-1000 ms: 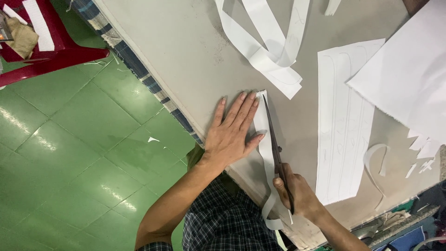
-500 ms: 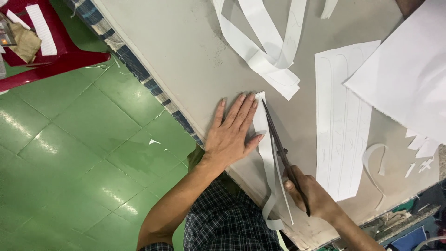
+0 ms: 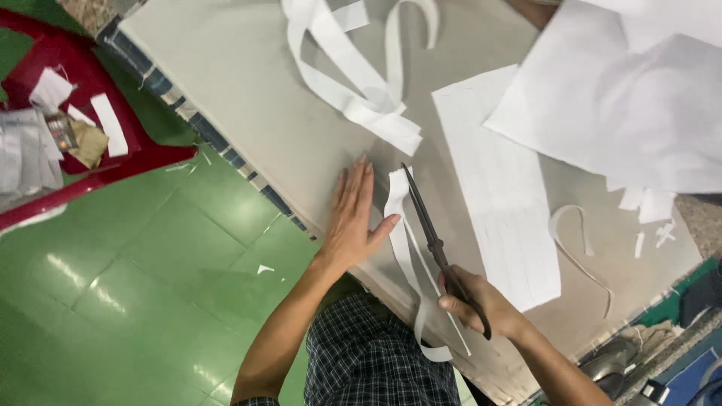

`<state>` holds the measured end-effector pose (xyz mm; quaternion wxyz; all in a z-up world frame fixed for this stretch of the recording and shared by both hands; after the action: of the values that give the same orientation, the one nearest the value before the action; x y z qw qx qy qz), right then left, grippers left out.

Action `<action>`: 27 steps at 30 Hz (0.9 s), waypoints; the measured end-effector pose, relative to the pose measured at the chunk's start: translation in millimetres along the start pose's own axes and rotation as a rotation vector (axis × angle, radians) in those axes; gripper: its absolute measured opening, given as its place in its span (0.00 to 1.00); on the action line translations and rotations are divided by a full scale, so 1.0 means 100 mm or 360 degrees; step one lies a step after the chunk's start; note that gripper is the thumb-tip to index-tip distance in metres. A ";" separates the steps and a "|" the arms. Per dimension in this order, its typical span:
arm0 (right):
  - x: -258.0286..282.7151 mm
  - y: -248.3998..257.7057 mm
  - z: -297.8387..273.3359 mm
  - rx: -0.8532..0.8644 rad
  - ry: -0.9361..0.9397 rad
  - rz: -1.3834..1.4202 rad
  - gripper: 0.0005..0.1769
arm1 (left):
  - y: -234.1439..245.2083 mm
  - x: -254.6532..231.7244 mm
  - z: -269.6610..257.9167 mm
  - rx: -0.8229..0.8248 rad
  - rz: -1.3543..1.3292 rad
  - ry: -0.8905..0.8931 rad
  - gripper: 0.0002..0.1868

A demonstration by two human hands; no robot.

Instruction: The person uses shears to cut long strips of white fabric on a work table. They trim the edges and cut the fabric into smaller pieces, handling the material with both hands throughout the process.

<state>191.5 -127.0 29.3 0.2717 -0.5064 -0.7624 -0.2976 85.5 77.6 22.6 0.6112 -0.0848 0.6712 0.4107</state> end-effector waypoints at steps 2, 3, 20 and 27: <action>-0.07 0.08 -0.45 -0.0141 -0.0004 0.0059 0.26 | -0.22 -0.46 0.16 0.0073 -0.0472 0.0083 0.44; -0.13 0.11 -0.70 -0.0226 -0.0022 0.0107 0.24 | -0.39 -0.68 0.21 0.0142 -0.0947 0.0230 0.45; -0.72 0.22 -2.96 -0.1565 0.0089 0.0470 0.20 | -1.87 -3.78 0.78 0.1254 -0.1229 -0.0091 0.11; -0.44 0.38 -2.72 -0.2093 0.0673 0.1124 0.31 | -1.77 -3.53 0.33 0.1873 -0.0932 -0.0055 0.12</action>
<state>272.3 -340.6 187.9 0.1337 -0.7091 -0.1543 -0.6749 303.0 -152.3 260.5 0.6529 0.0911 0.7229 -0.2071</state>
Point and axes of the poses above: each hand's wrist, its own z-axis towards the middle knuckle, its own y-axis out of the back of the hand, x = y × z, the point moved 10 cm from there along z, towards the middle knuckle, and after that the axes turned 14 degrees about -z, right-handed, at the moved point
